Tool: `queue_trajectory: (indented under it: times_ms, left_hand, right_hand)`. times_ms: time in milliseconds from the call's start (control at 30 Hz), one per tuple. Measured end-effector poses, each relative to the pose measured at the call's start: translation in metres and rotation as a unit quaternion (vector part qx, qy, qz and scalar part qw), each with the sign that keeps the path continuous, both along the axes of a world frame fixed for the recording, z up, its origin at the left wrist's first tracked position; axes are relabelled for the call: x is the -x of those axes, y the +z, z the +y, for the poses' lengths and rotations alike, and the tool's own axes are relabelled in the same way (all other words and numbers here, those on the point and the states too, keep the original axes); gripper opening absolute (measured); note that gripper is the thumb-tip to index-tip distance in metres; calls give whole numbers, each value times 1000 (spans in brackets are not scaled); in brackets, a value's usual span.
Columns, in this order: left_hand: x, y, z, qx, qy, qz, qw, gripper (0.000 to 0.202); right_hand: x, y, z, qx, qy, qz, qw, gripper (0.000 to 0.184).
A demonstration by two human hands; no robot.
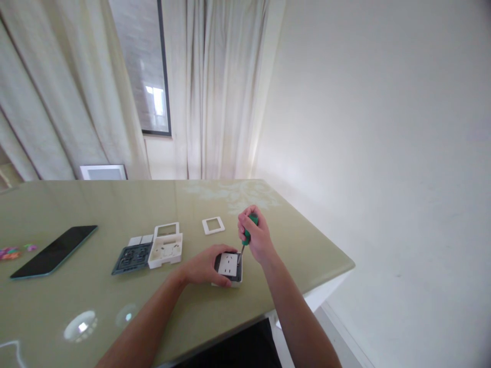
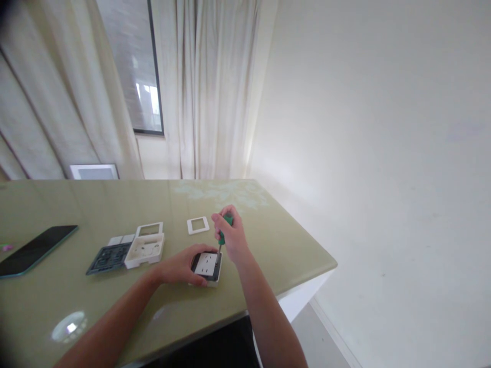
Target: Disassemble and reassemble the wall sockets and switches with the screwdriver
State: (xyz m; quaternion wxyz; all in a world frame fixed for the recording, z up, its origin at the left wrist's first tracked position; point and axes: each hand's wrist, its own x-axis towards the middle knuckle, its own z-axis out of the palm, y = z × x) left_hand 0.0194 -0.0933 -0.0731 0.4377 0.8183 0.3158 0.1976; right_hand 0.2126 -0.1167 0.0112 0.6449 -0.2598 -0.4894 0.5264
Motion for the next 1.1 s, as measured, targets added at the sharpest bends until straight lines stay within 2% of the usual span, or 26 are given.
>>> queue_trajectory:
  times_ms: [67, 133, 200, 300, 400, 500, 633, 700, 867, 967, 1100]
  left_hand:
    - [-2, -2, 0, -1, 10, -3, 1000, 95]
    - [-4, -5, 0, -1, 19, -6, 1000, 95]
    - [-4, -6, 0, 0, 22, -10, 1000, 95]
    - [-3, -7, 0, 4, 19, -15, 1000, 96]
    - [-2, -8, 1, 8, 17, -14, 1000, 96]
    - [-2, -10, 2, 8, 18, -11, 1000, 96]
    - [-3, -13, 4, 6, 22, -12, 1000, 99]
    - [-3, -14, 4, 6, 21, -15, 1000, 99]
    - [-3, -16, 5, 9, 15, -22, 1000, 99]
    - [-3, -15, 5, 12, 10, -26, 1000, 96]
    - [-4, -12, 4, 11, 6, -34, 999, 89]
  right_hand:
    - [10, -9, -7, -23, -64, 31, 997, 45]
    - [17, -15, -9, -40, -77, 38, 995, 46]
    - [18, -15, -6, -48, -35, 20, 998, 51]
    - [12, -7, 6, -39, 74, -22, 996, 66]
    - [8, 1, 20, -26, 126, -32, 991, 65]
    - [14, 1, 25, -32, 103, -15, 994, 58]
    - [22, -8, 17, -49, 28, 5, 998, 55]
    - [24, -11, 13, -49, 15, 7, 999, 55]
    - [27, -14, 9, -40, 63, 6, 997, 57]
    - [26, -14, 9, -40, 89, 5, 995, 65]
    - [25, -16, 7, -43, 117, -3, 992, 60]
